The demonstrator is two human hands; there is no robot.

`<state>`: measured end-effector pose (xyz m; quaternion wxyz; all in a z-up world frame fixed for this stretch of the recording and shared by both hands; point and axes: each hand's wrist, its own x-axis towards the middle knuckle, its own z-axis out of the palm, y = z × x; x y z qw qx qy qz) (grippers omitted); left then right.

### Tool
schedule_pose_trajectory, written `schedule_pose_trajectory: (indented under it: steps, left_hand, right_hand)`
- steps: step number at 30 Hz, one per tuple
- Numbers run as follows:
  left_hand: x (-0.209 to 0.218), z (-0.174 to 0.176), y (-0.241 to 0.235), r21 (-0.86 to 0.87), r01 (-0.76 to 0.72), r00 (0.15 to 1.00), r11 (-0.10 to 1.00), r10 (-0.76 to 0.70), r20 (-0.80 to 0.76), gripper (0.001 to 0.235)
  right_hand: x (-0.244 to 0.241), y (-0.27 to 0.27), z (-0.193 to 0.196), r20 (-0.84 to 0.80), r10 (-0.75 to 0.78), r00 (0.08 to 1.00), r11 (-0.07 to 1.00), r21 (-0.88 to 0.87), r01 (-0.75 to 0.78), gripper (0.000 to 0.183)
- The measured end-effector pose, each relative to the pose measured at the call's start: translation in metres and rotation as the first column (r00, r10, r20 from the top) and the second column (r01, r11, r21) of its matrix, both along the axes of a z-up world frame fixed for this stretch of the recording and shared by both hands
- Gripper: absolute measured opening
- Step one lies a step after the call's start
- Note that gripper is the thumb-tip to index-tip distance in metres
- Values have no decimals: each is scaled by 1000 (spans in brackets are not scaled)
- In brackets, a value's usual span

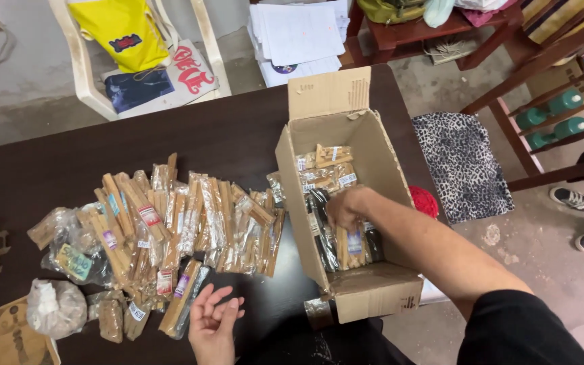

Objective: The person packs individually wrapped wooden items from a table into a cardboard box. They pick up items one by one or in small groups, orient them, and place them upright inside the box, gradually filling it.

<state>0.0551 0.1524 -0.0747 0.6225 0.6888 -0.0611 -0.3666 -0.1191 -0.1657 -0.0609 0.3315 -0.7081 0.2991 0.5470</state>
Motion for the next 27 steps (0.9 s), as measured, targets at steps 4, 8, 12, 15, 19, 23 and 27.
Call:
schedule_pose_trajectory:
  steps: [4,8,12,15,19,23,27]
  left_hand:
    - [5,1,6,-28,12,1000,1000,-12,18,54]
    - [7,16,-8,39,6,999,999,-4,-34,56]
    - [12,6,-11,-16,105,994,994,-105,10,54]
    - [24,-12,-18,5,150,988,989,-150,36,54]
    - [36,-57,-48,160,255,965,953,-243,-94,47]
    - [20,-63,-122,150,306,921,940,-253,-296,69]
    - [3,-73,-181,259,262,893,930,-132,-430,72]
  right_hand:
    - [8,11,39,100,-6,995,995,-102,16,40]
    - [-30,-15,-16,394,-129,910,950,-215,227,24]
    - [-58,-15,-57,489,-121,864,950,-196,244,43]
    - [-60,-2,-20,535,-266,802,900,-160,406,62]
    - [-71,39,67,770,-453,450,662,-47,748,57]
    - [-93,101,92,827,-529,189,497,122,859,54]
    - [-106,167,86,805,-593,-35,366,308,878,38]
